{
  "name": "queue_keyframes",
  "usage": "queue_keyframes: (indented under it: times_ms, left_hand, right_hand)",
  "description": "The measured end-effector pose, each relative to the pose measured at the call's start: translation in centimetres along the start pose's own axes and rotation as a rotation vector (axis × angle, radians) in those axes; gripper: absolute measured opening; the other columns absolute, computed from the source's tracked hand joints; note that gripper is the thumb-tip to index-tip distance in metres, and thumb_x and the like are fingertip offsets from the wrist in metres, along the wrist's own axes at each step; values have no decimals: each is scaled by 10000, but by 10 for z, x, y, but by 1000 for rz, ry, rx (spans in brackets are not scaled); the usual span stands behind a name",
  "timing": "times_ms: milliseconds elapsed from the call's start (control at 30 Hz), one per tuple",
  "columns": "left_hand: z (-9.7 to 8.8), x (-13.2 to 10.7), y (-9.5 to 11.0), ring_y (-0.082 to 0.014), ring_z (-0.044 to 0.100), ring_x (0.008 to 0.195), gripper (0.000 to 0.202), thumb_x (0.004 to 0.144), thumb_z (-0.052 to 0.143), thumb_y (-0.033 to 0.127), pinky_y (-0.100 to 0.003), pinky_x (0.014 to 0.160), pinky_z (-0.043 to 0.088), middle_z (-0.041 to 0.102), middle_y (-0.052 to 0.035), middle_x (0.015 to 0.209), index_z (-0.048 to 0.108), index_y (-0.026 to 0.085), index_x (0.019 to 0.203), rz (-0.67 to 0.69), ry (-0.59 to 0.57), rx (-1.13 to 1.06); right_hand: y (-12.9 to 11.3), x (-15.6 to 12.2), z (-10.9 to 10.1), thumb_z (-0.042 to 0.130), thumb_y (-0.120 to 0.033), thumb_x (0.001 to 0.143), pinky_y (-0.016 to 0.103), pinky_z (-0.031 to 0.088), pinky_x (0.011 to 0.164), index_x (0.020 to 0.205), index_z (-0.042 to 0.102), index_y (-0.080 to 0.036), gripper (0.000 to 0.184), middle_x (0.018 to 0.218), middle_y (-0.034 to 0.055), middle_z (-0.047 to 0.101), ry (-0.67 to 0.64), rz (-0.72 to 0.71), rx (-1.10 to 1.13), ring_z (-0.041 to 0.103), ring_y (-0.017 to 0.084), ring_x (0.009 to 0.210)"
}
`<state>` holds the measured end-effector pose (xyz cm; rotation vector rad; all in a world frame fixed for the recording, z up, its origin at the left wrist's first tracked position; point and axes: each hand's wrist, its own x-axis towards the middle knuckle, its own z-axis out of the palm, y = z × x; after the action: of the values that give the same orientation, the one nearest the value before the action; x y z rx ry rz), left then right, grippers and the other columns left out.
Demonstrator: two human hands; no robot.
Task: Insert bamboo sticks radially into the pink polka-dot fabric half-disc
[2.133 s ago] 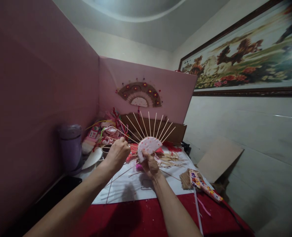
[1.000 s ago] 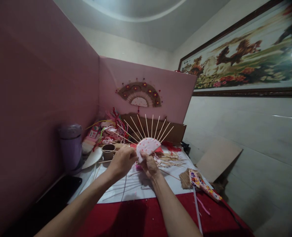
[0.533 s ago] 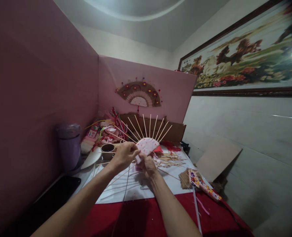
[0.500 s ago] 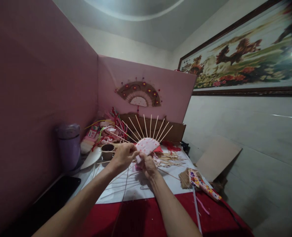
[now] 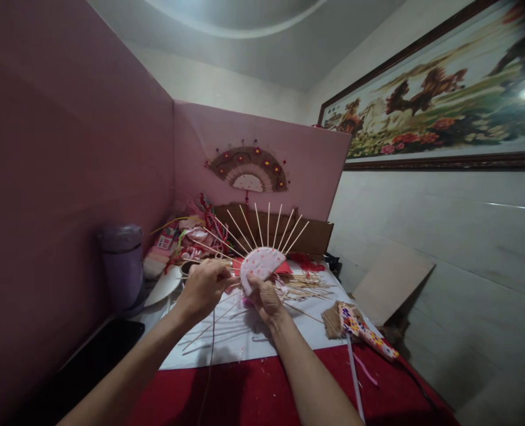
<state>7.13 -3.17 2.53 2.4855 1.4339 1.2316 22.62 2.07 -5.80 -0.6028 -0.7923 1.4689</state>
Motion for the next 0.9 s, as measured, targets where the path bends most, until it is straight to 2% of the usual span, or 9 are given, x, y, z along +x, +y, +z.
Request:
queue_keyframes:
  times_ms: [200,400,500,600,700,767,833,900]
  left_hand:
    - [-9,1,-8,-202,506,735,138,743,535,204,-337,668,317,630,-37,685,606,191,626,31,38,257]
    - [-38,2,-15,-240,503,828,188,803,472,215,-427,782,282,660,-49,768,630,195,704,136,123,516]
    - [-48,4,-24,-249,509,846,205,802,467,216,-449,820,269,669,-52,772,648,202,708,133,147,605]
    - [-53,6,-36,-257,523,862,202,789,483,233,-462,835,267,682,-45,782,657,219,689,83,159,614]
    - [-54,9,-49,-264,553,851,182,764,505,252,-433,789,321,695,-49,807,677,228,709,-33,155,531]
    - [-54,12,-57,-254,583,801,176,738,516,231,-388,729,372,699,-61,806,693,222,743,-143,147,392]
    - [-52,12,-64,-229,605,725,148,683,559,205,-336,659,414,698,-65,757,696,200,740,-277,167,115]
    - [-50,12,-70,-204,616,671,112,607,618,175,-304,631,450,688,-56,699,681,172,699,-413,212,-315]
  right_hand:
    - [-1,1,-2,706,-199,599,203,452,511,749,601,-146,192,697,-7,663,-22,1,36,578,103,582]
    - [-4,3,-5,704,-166,592,199,467,491,745,603,-149,184,680,-17,667,-6,16,66,576,93,544]
    - [-7,3,-6,699,-141,592,192,488,544,718,598,-156,162,683,-19,670,-22,11,87,599,93,593]
    - [-11,2,-8,693,-134,609,194,496,558,766,606,-164,182,718,-22,677,-61,22,109,609,95,617]
    - [-14,1,-10,681,-128,628,194,496,556,805,608,-166,195,745,-23,682,-99,38,130,610,93,613]
    - [-15,1,-11,675,-121,632,202,502,580,805,606,-161,191,758,-19,684,-124,46,140,614,97,629]
    - [-16,0,-11,673,-120,634,217,508,602,813,606,-158,195,766,-14,687,-137,55,140,617,104,638]
    - [-17,1,-12,671,-118,634,226,511,617,822,605,-161,203,760,-18,688,-125,52,141,617,104,634]
